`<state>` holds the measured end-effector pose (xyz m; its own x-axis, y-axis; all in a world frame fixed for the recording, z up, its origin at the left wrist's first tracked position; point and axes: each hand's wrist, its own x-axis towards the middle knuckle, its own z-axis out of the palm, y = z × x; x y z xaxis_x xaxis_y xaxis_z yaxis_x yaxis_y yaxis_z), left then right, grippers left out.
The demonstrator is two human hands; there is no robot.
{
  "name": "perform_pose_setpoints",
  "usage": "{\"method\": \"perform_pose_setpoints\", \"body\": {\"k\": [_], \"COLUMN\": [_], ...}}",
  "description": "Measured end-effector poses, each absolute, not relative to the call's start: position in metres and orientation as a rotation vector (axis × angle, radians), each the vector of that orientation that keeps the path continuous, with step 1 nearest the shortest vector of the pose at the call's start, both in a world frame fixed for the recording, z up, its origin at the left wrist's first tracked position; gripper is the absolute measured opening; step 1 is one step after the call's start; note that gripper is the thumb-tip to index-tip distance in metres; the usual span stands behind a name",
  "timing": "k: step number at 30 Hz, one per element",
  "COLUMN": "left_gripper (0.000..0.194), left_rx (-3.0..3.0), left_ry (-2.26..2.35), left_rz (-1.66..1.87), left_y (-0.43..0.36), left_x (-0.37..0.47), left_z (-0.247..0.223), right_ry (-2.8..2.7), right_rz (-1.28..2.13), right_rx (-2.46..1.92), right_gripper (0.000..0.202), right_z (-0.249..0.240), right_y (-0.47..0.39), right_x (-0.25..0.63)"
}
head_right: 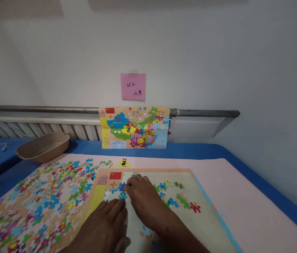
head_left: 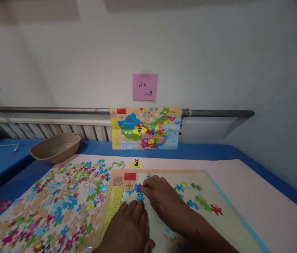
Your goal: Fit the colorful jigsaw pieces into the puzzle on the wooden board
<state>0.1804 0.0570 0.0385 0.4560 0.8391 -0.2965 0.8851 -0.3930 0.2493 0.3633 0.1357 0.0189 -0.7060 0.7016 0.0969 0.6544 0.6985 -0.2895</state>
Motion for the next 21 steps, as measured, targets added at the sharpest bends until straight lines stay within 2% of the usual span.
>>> {"method": "perform_pose_setpoints", "body": {"k": [10, 13, 17, 21], "left_gripper": [0.061, 0.051, 0.028, 0.027], "left_rx": [2.259, 2.287, 2.357, 2.371], "left_ry": [1.493, 1.498, 1.552, 1.734], "left_rz": [-0.069, -0.043, -0.024, -0.018], "left_y": [0.059, 0.059, 0.063, 0.072], "left_x": [0.176, 0.176, 0.173, 0.168], "left_z": [0.041, 0.044, 0.050, 0.055], "right_ry": [-2.705, -2.691, -2.657, -2.596], "right_rz": [0.317, 0.312, 0.337, 0.295], "right_rx": [-1.077, -1.065, -1.153, -1.318], "right_gripper": [0.028, 0.028, 0.022, 0.011], "right_z": [0.014, 0.015, 0.020, 0.030], "right_y": [0.136, 0.136, 0.138, 0.140], "right_x": [0.364, 0.364, 0.365, 0.366]}}
